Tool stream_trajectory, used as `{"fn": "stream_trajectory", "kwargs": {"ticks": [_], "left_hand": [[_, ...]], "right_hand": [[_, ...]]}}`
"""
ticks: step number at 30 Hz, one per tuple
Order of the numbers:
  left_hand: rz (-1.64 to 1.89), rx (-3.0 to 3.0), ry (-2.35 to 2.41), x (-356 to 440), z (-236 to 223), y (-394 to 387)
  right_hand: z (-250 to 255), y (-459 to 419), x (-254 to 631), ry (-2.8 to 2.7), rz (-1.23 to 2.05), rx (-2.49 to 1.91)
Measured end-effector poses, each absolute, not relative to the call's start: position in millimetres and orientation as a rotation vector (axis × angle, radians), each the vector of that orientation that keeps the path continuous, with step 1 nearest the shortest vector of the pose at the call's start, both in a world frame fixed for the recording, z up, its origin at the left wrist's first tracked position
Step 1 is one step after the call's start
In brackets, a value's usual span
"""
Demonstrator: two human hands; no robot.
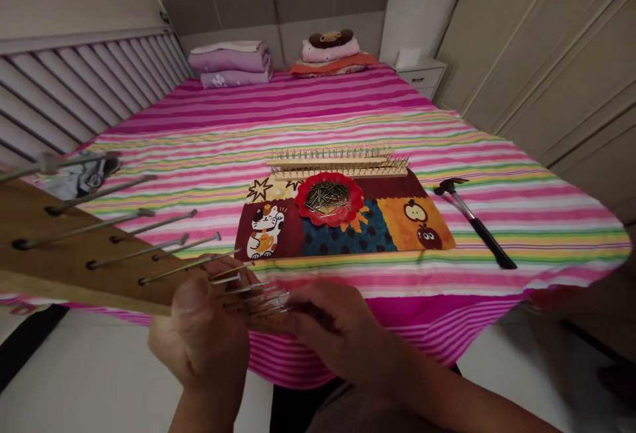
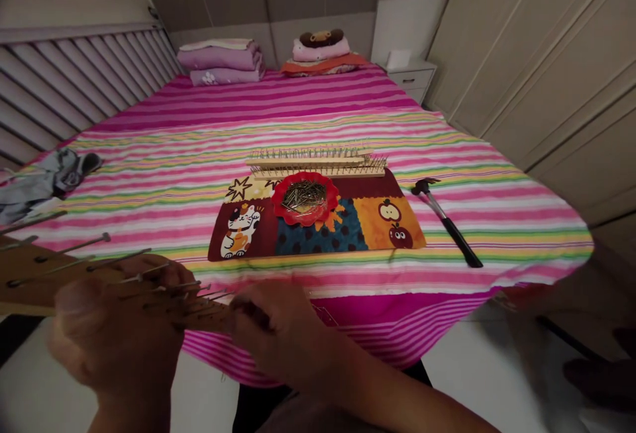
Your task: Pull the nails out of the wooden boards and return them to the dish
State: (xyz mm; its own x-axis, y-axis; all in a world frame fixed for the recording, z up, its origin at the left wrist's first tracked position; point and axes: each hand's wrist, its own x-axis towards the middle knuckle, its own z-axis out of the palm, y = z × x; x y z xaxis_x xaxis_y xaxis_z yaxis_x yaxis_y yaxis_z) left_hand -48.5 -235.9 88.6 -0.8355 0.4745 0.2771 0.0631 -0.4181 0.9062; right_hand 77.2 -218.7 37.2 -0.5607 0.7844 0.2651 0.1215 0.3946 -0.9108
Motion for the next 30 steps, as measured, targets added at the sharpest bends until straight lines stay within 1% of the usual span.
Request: {"fn": "stream_trajectory", "kwargs": {"ticks": [3,7,13,16,22,26,30], "left_hand": [[2.262,0.772,1.541,-53.8,83.9,-238.2],[2.236,0.682,1.481,-65.5,76.7,-242.4],[2.264,0.668,1.530,-57.9,76.7,-246.9],[2.280,0.684,1.522,-52.1,80.8,-245.2],[2.324,0.572,1.570,-48.9,91.1,-238.9],[2.281,0.590,1.633,-43.2,92.0,-238.4],[2.298,0.503,1.597,-39.4,94.5,-235.3]], "right_hand": [[36.5,-223.2,71.9,-1.901,1.103,-0.777],[26.7,-223.2,67.8,-1.934,0.961,-0.649],[20.6,-225.8,71.2,-1.866,1.074,-0.687],[24.6,-226.4,77.9,-1.811,1.093,-0.650],[38.7,-215.4,87.7,-1.627,1.205,-0.758],[35.4,-212.4,77.8,-1.574,1.274,-0.792],[27.4,-212.6,69.7,-1.699,1.152,-0.729]]}}
